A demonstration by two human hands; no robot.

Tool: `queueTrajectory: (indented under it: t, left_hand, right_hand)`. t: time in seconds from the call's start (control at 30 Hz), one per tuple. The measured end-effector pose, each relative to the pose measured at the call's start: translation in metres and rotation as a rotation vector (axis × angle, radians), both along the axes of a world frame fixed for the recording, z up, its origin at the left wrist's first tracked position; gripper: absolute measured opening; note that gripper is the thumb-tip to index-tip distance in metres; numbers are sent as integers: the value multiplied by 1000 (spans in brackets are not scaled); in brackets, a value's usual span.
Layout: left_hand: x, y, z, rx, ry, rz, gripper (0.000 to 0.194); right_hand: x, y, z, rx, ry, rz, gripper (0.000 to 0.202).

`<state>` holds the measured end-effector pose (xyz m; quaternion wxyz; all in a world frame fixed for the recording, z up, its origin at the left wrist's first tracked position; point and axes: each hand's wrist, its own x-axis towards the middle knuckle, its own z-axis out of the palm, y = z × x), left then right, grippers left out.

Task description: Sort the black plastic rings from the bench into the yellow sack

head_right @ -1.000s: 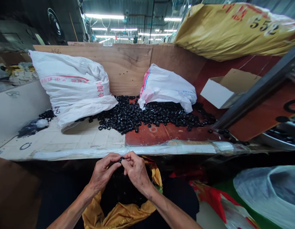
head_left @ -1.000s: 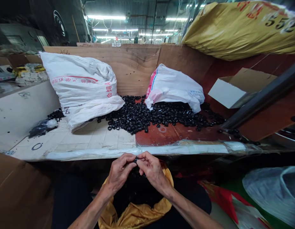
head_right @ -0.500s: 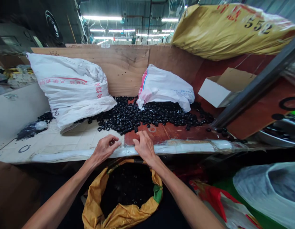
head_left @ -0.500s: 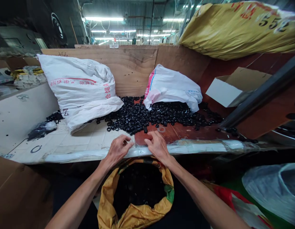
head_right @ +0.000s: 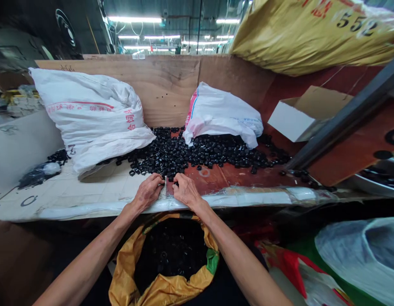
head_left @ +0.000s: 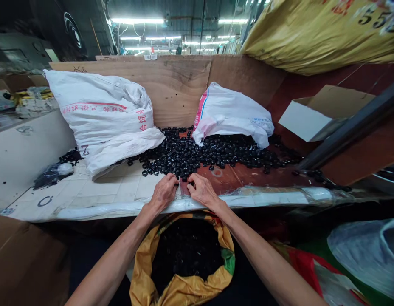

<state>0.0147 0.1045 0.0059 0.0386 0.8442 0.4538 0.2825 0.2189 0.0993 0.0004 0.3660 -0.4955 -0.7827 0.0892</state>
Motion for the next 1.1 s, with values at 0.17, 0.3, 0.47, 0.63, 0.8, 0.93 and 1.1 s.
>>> queueTrajectory:
  t: [0.17, 0.3, 0.47, 0.63, 0.8, 0.93, 1.1]
  left_hand:
    - [1, -5, 3, -31, -55, -24, 19]
    - [-1, -9, 4, -69, -208, 4, 21]
    - [-3, -10, 0, -341, -662, -16, 15]
    - [-3, -13, 3, -544, -906, -70, 23]
    - [-3, -18, 6, -588, -932, -91, 26]
    - [-3, -19, 6, -516, -893, -105, 27]
    - [-1, -16, 3, -335, -659, 5, 15]
  right_hand:
    - [-3, -8, 3, -26, 27, 48, 23]
    - [-1, -10, 6, -74, 69, 110, 16]
    - [3, -6, 6, -215, 371, 202, 20]
    - [-4, -8, 3, -435, 773, 251, 23]
    - [-13, -13, 4, -460, 807, 245, 26]
    - [-14, -17, 8, -442, 775, 247, 25]
    - [-12, -12, 4, -315, 599, 32, 23]
